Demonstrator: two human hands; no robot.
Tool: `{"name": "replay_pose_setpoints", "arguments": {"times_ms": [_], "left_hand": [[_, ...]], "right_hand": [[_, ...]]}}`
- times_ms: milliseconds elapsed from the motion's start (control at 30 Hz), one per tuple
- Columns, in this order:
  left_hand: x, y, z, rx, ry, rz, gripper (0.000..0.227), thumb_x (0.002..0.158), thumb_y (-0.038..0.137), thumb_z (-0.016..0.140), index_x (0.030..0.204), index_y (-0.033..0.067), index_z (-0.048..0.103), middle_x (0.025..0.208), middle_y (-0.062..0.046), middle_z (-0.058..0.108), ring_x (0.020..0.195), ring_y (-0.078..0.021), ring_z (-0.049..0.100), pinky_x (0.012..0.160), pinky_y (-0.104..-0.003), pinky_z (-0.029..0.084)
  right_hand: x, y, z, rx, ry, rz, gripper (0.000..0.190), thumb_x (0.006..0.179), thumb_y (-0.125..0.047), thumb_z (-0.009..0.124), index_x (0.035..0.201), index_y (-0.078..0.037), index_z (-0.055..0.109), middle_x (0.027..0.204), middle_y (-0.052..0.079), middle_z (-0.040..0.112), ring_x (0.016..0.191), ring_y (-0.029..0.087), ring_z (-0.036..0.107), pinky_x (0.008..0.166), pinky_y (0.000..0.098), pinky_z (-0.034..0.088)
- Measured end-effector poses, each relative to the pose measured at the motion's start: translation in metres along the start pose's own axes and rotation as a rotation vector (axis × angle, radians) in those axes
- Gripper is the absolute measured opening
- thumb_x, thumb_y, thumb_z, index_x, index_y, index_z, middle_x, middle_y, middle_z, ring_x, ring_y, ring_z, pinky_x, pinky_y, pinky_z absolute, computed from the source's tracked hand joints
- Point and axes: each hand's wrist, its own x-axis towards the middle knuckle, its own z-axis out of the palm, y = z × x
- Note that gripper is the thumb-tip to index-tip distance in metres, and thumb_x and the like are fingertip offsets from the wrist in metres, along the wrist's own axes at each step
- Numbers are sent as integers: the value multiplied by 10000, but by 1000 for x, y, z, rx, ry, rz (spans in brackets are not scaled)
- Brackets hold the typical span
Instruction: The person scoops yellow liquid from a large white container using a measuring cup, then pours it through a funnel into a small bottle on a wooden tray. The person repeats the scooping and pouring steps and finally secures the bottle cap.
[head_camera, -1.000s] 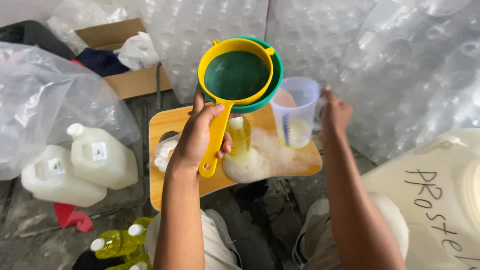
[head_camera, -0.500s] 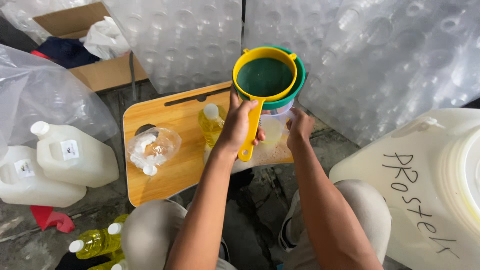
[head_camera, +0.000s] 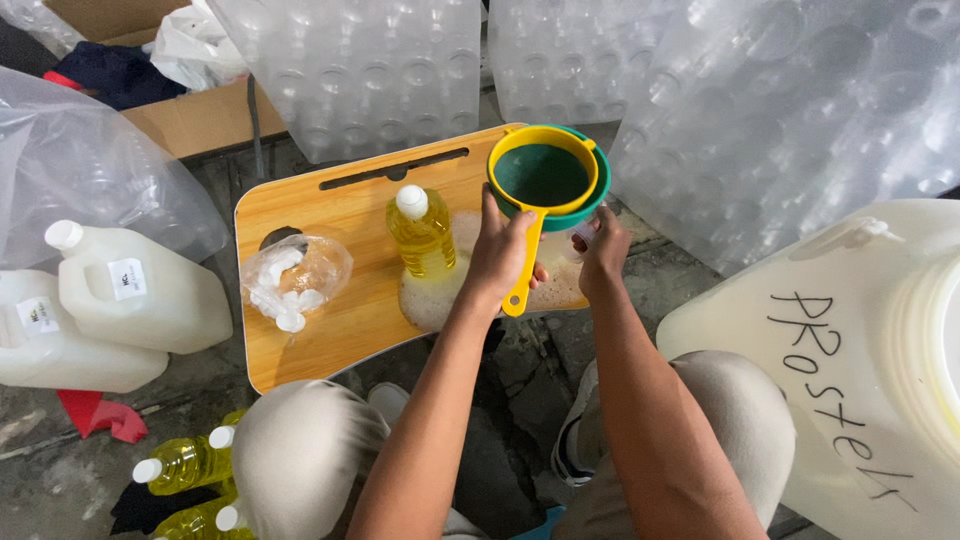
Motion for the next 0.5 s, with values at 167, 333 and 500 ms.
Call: {"name": "replay_pose_setpoints", "arguments": {"times_ms": [167, 333, 500], "left_hand": [[-31, 31, 16, 162, 51, -63, 864, 987, 350, 500, 1677, 181, 8, 1174, -277, 643, 560, -245, 727, 533, -315, 640], [-27, 17, 15, 191, 64, -31, 893, 968, 319, 494, 1669, 151, -33, 1161, -300, 650, 596, -285, 746, 581, -353, 677], [-56, 34, 2, 487, 122, 101, 869, 967, 383, 472, 1646, 51, 44, 1225, -411, 625, 1104, -562, 664, 975, -681, 510]], "right_hand": [[1, -7, -7, -58, 116, -31, 458, 940, -499, 563, 719, -98, 580, 678, 90, 537, 636, 215, 539, 583, 371, 439], [-7, -43, -13, -338, 277, -525, 579, 1073, -400, 399, 712, 20, 570, 693, 310, 526, 686, 417, 548, 716, 520, 436], [2, -116, -3, 12, 201, -614, 641, 1128, -453, 370, 618, -124, 576, 498, 23, 472, 446, 132, 439, 477, 265, 328]]}}
